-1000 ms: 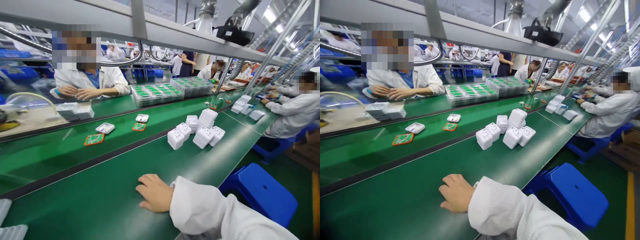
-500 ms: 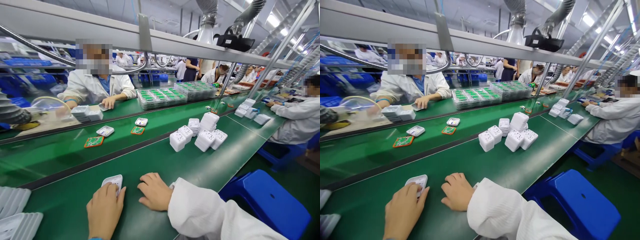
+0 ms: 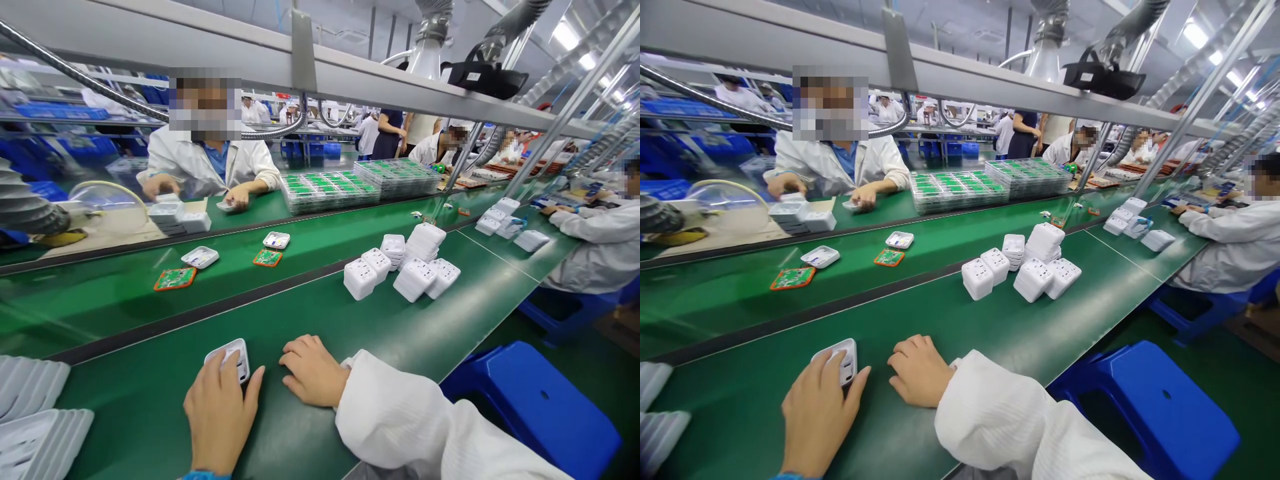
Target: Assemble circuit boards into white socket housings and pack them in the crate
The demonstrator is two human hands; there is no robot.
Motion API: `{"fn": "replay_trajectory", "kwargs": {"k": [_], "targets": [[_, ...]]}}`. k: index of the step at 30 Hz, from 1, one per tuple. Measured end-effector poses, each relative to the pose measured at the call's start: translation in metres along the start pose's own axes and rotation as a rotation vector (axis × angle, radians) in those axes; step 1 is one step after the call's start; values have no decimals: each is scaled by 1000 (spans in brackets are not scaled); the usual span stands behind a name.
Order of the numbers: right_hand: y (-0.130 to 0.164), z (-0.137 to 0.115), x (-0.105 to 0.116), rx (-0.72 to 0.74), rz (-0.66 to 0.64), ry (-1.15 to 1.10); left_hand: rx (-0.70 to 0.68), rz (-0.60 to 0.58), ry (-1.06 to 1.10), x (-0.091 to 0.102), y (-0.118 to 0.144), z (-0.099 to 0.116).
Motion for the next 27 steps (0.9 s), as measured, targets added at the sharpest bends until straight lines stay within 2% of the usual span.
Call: {"fn": "replay_trajectory", "kwargs": {"k": [13, 20, 23, 27], "targets": [[-3, -3, 1, 14, 65, 77, 16, 20, -53, 4, 3, -8], [-3, -1, 1, 11, 78, 21, -19, 196, 78, 14, 1, -3], [7, -2, 26, 28, 147, -62, -52, 241, 147, 20, 4, 4], [36, 18, 94, 29, 480, -129, -98, 242, 205, 23, 9, 15]]}}
Point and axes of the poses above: each hand's wrist, its own y-axis away from the middle knuckle, its own x-axis out of the back of the hand, z = x × y, the point moved 8 cm from there along -y, towards the middle knuckle, and after that the axes turned 7 degrees about -y, right-handed, at the moved point
